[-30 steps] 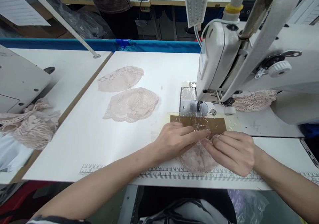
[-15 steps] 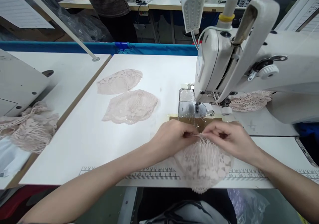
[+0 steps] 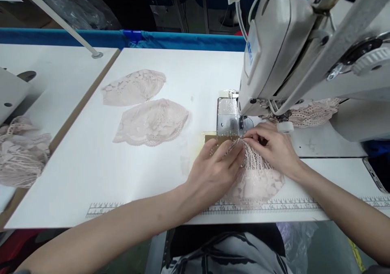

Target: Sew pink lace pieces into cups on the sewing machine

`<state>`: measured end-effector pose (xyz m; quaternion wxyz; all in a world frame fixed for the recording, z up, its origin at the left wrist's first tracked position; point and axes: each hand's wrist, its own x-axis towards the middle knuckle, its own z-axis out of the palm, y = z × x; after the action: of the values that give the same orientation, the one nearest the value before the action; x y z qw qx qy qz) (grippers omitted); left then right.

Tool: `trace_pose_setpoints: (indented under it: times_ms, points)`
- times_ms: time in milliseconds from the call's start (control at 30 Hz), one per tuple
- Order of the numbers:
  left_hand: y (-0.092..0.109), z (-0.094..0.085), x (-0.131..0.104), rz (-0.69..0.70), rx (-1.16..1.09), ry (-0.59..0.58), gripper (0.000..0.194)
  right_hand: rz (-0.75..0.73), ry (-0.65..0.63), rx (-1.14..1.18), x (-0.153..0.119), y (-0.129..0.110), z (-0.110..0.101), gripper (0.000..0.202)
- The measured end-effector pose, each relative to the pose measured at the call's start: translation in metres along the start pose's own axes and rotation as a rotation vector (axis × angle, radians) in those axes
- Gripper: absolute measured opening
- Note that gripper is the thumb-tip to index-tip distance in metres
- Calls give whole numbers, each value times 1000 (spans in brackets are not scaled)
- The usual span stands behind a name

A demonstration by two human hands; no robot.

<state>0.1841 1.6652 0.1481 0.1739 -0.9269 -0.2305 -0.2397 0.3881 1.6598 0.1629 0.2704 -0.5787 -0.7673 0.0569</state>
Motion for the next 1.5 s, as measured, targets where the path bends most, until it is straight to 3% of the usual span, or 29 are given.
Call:
trace_pose_setpoints:
  times_ms: [100, 200, 333, 533, 900, 1500]
  points:
    - [-2, 2, 1, -38, -60, -36, 29, -26, 58, -219, -3, 6, -7, 17]
    - [-9, 7, 8, -59, -105, -31, 29, -192, 157, -378, -10, 6, -11, 18]
    - [-15, 11, 16, -76, -88, -19, 28, -334, 131, -473, -16, -1, -8, 27]
    - [-16, 9, 16, -84, -27, -36, 30, -319, 94, -581, -16, -3, -4, 29]
    - [-23, 12, 21, -116, -131, -32, 31, -292, 60, -618, -11, -1, -4, 32]
    - [-21, 14, 19, -126, -112, -23, 30, -262, 43, -645, -13, 0, -4, 32]
